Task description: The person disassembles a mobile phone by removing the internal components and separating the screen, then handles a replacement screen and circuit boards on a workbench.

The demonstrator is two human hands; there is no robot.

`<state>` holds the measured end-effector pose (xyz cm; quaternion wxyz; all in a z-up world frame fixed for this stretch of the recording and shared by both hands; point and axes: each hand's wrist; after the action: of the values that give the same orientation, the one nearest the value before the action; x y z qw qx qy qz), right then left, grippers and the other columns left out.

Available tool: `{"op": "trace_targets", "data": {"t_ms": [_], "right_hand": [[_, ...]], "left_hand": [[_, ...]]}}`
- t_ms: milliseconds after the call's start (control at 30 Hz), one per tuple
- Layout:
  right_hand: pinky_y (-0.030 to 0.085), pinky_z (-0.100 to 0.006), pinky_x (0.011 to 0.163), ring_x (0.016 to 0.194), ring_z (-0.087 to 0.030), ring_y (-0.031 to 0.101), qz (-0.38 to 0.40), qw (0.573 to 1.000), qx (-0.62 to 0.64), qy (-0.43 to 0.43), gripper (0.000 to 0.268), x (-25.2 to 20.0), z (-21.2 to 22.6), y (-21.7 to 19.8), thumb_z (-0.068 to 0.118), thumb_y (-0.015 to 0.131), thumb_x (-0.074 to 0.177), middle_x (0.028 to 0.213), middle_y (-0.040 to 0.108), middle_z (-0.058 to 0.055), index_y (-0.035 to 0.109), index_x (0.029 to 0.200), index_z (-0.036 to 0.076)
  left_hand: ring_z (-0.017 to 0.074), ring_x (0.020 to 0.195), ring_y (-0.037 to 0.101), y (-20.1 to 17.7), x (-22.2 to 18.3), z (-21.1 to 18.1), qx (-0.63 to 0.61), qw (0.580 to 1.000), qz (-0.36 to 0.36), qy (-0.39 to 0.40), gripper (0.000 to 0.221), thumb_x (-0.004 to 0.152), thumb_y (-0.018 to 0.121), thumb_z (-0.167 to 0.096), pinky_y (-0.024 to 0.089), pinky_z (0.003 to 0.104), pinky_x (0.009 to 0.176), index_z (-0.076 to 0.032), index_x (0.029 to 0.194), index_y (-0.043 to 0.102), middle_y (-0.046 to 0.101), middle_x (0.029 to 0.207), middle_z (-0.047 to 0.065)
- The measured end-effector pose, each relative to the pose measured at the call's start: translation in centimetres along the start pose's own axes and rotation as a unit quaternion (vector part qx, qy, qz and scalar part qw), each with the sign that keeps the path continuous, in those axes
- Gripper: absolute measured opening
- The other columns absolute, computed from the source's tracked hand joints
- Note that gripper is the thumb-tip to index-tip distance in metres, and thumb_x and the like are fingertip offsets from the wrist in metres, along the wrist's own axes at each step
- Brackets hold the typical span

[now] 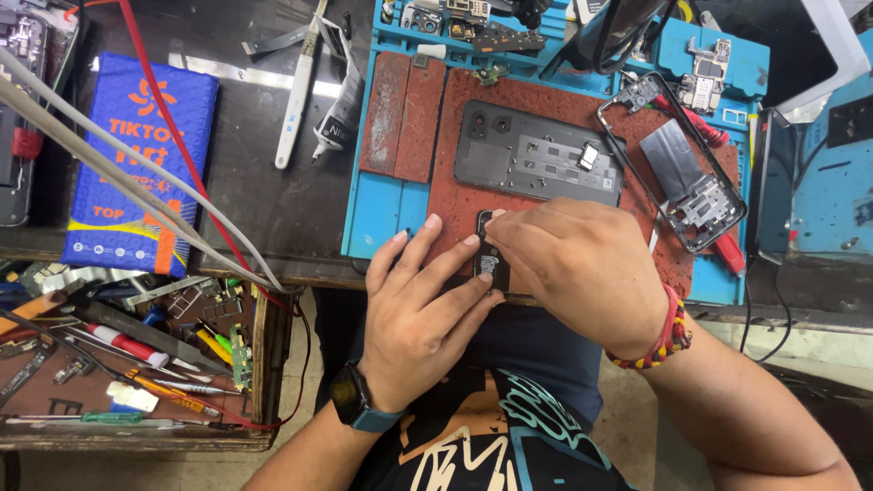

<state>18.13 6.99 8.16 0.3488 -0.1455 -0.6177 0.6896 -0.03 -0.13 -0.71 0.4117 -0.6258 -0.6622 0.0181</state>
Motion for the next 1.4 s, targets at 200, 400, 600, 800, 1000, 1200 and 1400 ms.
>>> {"op": "trace_targets", "data": {"t_ms": [200,400,600,800,1000,1200,1400], "right_hand": [[0.055,-0.038,0.072,0.082,-0.026,0.072,-0.017,1.000,-0.005,0.003,0.020,-0.4,0.4,0.3,0.013,0.075,0.083,0.095,0.074,-0.006,0.072,0.101,0.006],[0.056,-0.037,0.073,0.084,-0.025,0.072,-0.012,1.000,0.012,-0.006,0.018,-0.2,0.1,0.2,0.015,0.075,0.084,0.097,0.075,-0.006,0.074,0.100,0.005],[0.056,-0.037,0.074,0.086,-0.025,0.073,-0.034,0.997,0.039,0.059,0.012,-0.4,0.7,0.5,0.016,0.074,0.091,0.096,0.076,-0.007,0.075,0.097,0.006],[0.056,-0.037,0.072,0.085,-0.025,0.073,-0.046,0.995,0.034,0.082,0.009,-0.4,1.0,0.8,0.015,0.074,0.091,0.092,0.076,-0.005,0.076,0.095,0.007],[0.056,-0.037,0.072,0.084,-0.025,0.073,-0.058,0.994,0.044,0.085,0.008,-0.5,0.8,1.0,0.014,0.076,0.090,0.089,0.075,-0.006,0.075,0.095,0.007],[0.055,-0.037,0.070,0.076,-0.026,0.070,-0.028,0.983,0.095,0.152,0.015,-0.2,-0.2,1.1,0.017,0.077,0.089,0.091,0.075,-0.008,0.077,0.101,0.008],[0.056,-0.038,0.080,0.090,-0.029,0.072,-0.031,0.992,0.079,0.098,0.015,0.0,-0.6,0.6,0.016,0.075,0.092,0.099,0.075,-0.010,0.075,0.105,0.008]], "left_hand": [[0.0360,0.136,0.055,0.1,0.0,0.0,0.004,1.000,-0.001,0.006,0.019,0.087,0.085,-0.024,0.032,0.050,0.117,-0.012,0.101,0.079,0.070,0.131,0.008],[0.0353,0.138,0.055,0.1,-0.2,0.0,0.011,1.000,-0.004,0.009,0.020,0.088,0.085,-0.023,0.032,0.049,0.118,-0.012,0.103,0.079,0.069,0.133,0.008],[0.0320,0.136,0.056,0.2,-0.8,0.0,0.003,1.000,-0.023,-0.001,0.022,0.086,0.087,-0.020,0.035,0.047,0.118,-0.010,0.103,0.078,0.065,0.133,0.013],[0.0318,0.136,0.057,0.2,-0.8,0.0,0.007,1.000,-0.023,0.001,0.022,0.085,0.087,-0.019,0.035,0.046,0.117,-0.010,0.102,0.078,0.067,0.130,0.011],[0.0322,0.134,0.058,0.1,-0.7,0.0,0.006,1.000,-0.024,0.002,0.021,0.085,0.087,-0.019,0.035,0.046,0.117,-0.011,0.102,0.078,0.068,0.128,0.010],[0.0327,0.134,0.058,-0.1,-0.6,0.1,-0.001,1.000,-0.016,0.007,0.021,0.086,0.086,-0.019,0.035,0.047,0.116,-0.011,0.102,0.077,0.070,0.125,0.008],[0.0330,0.134,0.058,-0.1,-0.6,0.2,-0.005,1.000,-0.012,0.004,0.021,0.085,0.086,-0.020,0.035,0.047,0.116,-0.012,0.103,0.078,0.069,0.125,0.008]]}}
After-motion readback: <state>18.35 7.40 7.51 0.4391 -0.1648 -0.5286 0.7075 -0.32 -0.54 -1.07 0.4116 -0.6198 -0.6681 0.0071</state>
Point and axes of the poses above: each hand's wrist, its own x-axis towards the middle knuckle, its own y-axis out of the palm, z = x × y
